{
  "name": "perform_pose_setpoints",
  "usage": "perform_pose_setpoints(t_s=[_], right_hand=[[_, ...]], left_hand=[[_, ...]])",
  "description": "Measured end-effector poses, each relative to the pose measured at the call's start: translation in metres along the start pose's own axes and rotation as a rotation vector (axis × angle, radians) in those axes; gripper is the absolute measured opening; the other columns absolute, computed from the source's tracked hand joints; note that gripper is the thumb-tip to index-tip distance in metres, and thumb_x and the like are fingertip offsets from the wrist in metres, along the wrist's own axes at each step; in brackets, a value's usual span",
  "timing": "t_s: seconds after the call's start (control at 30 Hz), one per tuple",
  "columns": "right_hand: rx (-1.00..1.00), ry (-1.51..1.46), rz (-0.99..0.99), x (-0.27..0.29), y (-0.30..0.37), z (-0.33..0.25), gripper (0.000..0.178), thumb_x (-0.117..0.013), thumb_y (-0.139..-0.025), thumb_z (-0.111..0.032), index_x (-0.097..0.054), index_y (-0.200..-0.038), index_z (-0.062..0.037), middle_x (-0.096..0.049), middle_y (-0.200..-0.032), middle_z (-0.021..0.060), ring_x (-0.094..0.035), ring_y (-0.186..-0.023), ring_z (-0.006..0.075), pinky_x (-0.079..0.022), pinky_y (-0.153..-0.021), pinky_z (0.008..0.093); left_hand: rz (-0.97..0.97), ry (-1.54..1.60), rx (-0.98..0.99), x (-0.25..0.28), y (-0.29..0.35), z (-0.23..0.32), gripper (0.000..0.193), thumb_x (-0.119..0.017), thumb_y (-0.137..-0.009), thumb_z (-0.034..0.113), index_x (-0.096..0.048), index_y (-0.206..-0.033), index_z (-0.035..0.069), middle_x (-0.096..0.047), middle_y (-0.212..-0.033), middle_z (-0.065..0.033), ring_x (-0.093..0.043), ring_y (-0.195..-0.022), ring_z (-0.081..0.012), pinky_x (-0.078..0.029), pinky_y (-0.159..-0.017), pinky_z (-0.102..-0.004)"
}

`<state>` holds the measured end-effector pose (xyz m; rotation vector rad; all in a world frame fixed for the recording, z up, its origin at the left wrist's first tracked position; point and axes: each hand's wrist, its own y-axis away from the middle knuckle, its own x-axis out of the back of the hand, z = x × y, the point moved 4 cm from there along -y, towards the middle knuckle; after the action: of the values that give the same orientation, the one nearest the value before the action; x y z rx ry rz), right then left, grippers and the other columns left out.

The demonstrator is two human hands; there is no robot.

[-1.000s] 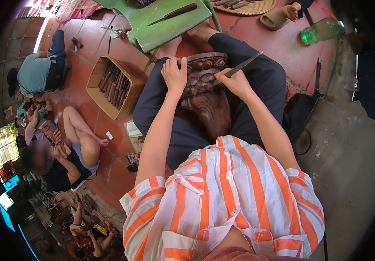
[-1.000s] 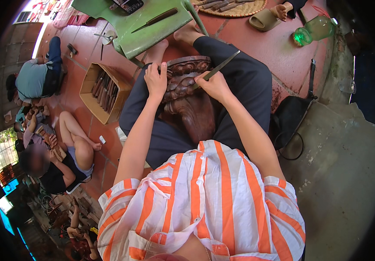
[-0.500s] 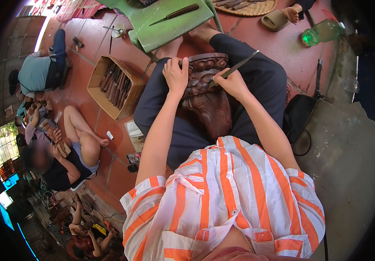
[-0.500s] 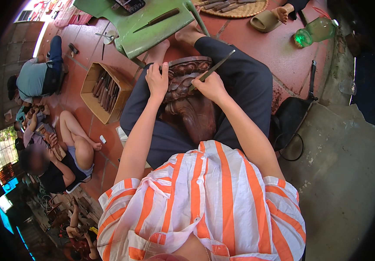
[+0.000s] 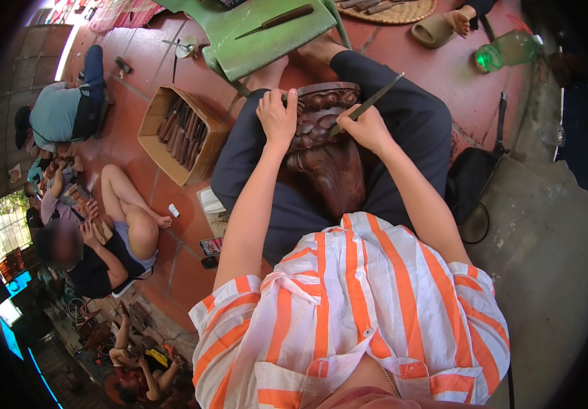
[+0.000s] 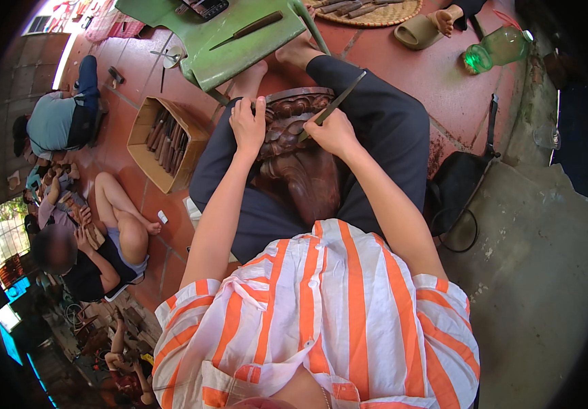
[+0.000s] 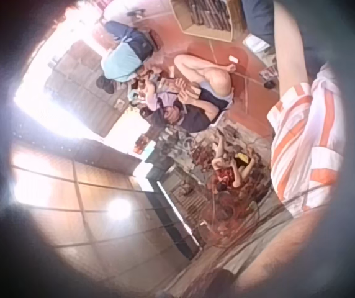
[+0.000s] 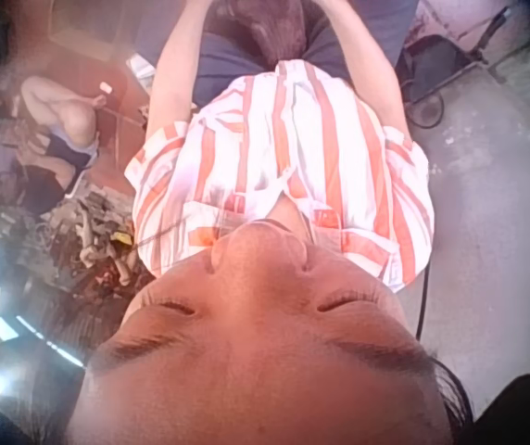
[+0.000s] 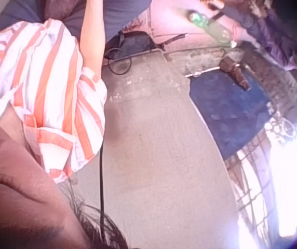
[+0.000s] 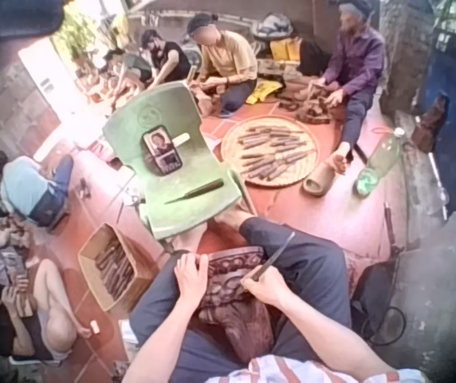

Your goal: The person carves a dark wooden object with a small knife while sitting on the floor. They hold the object on their lap and use the knife to shape and refine its surface details.

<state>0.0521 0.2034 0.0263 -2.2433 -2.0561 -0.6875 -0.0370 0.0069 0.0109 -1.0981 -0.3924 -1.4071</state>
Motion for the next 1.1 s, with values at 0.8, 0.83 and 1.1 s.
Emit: perform_pose_setpoints(t_s=[0.8, 0.83, 1.1], right_hand=[[0.066, -0.379, 0.054, 0.037, 0.076, 0.053, 0.017, -0.062, -0.086, -0.009, -0.07, -0.09, 0.0052, -0.068, -0.093, 0.0109, -0.063, -0.083, 0.0133, -0.048, -0.075, 0.0271], [0.058, -0.372, 0.042, 0.035, 0.077, 0.052, 0.016, -0.062, -0.086, -0.009, -0.069, -0.087, 0.0057, -0.068, -0.097, 0.0111, -0.063, -0.084, 0.0137, -0.048, -0.075, 0.0274], [0.15, -0.263, 0.044, 0.019, 0.045, 0.03, 0.022, -0.065, -0.088, -0.016, -0.067, -0.079, 0.0045, -0.066, -0.117, 0.0136, -0.063, -0.099, 0.021, -0.047, -0.085, 0.0326]], left_hand=[[-0.042, 0.012, 0.009, 0.001, 0.0, 0.0, 0.033, -0.055, -0.096, 0.036, -0.059, -0.091, 0.003, -0.059, -0.092, -0.0138, -0.055, -0.091, -0.0359, -0.041, -0.081, -0.0472], [-0.042, 0.011, 0.008, 0.001, 0.0, 0.0, 0.033, -0.055, -0.096, 0.036, -0.059, -0.091, 0.003, -0.059, -0.093, -0.0138, -0.055, -0.091, -0.036, -0.041, -0.081, -0.0473], [-0.044, 0.012, -0.017, 0.003, -0.003, 0.005, 0.037, -0.052, -0.098, 0.035, -0.057, -0.094, -0.001, -0.059, -0.095, -0.0201, -0.054, -0.089, -0.0413, -0.041, -0.079, -0.0502]])
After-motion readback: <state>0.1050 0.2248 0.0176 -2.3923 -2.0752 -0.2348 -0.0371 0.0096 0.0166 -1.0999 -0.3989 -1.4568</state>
